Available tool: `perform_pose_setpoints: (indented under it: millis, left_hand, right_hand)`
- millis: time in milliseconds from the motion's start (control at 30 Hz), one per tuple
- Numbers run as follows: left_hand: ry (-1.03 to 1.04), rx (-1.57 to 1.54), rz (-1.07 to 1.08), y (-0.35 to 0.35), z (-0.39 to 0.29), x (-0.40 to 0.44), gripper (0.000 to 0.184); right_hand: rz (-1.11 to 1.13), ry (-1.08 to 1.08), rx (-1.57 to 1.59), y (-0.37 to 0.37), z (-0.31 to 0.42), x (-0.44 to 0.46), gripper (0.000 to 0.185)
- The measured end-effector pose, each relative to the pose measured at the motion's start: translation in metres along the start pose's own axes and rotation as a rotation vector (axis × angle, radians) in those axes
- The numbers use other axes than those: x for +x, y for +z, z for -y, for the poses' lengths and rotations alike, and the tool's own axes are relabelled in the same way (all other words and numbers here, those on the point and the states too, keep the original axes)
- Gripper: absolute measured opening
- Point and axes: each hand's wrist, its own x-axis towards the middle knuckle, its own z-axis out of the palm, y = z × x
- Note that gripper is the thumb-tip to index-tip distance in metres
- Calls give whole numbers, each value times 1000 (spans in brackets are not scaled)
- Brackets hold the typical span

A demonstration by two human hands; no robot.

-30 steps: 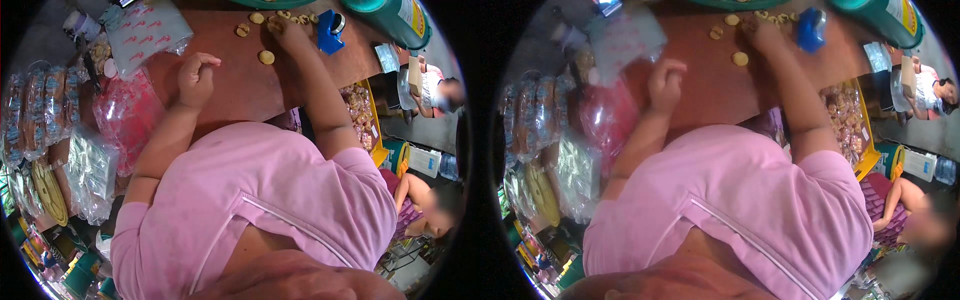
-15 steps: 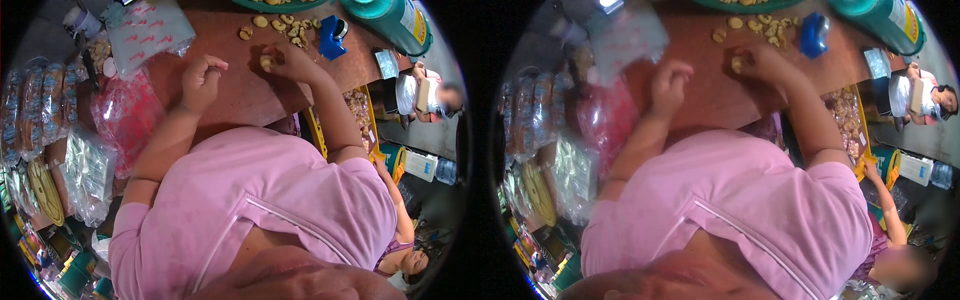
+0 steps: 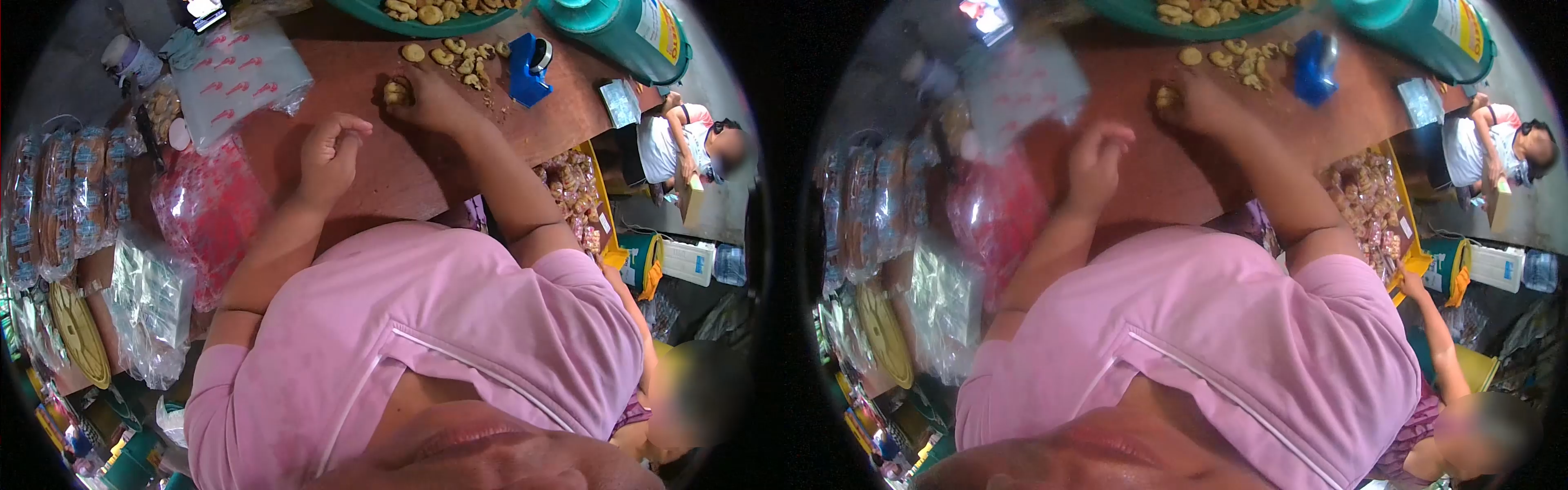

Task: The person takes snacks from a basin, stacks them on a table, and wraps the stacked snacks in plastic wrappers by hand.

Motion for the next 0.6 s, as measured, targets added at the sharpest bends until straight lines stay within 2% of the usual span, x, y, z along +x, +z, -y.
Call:
perform_pose_setpoints:
  millis: [67, 100, 133, 167, 267, 333, 367, 433, 467, 600]
  left_hand:
    - [-7, 3, 17, 0, 1, -2, 21]
    - [-12, 6, 25, 0, 1, -3, 20]
    - [-29, -8, 22, 0, 1, -5, 19]
    - [-46, -23, 21, -1, 1, -6, 18]
    - [-97, -82, 23, -2, 5, -6, 16]
    - [-128, -115, 25, -3, 11, -5, 15]
    - [-142, -125, 16, -4, 14, -6, 15]
    - [-169, -148, 10, -4, 19, -6, 15]
    - [-182, -161, 14, -3, 19, -6, 15]
    - [-197, -150, 51, -2, 16, -6, 16]
  right_hand:
    - [103, 162, -25, 10, -35, 14, 55]
    - [59, 193, 37, 6, -45, 23, 55]
    - [14, 223, 99, -6, -36, 29, 55]
    - [84, 289, 124, -22, -29, 37, 52]
    - [96, 356, 303, -18, -39, 42, 52]
    - [141, 147, 34, -12, -53, 42, 55]
    - [119, 102, -126, -18, -34, 34, 55]
    - [58, 18, -239, -19, -16, 16, 56]
    - [9, -23, -191, -13, -22, 7, 56]
    - [151, 20, 16, -9, -26, 7, 59]
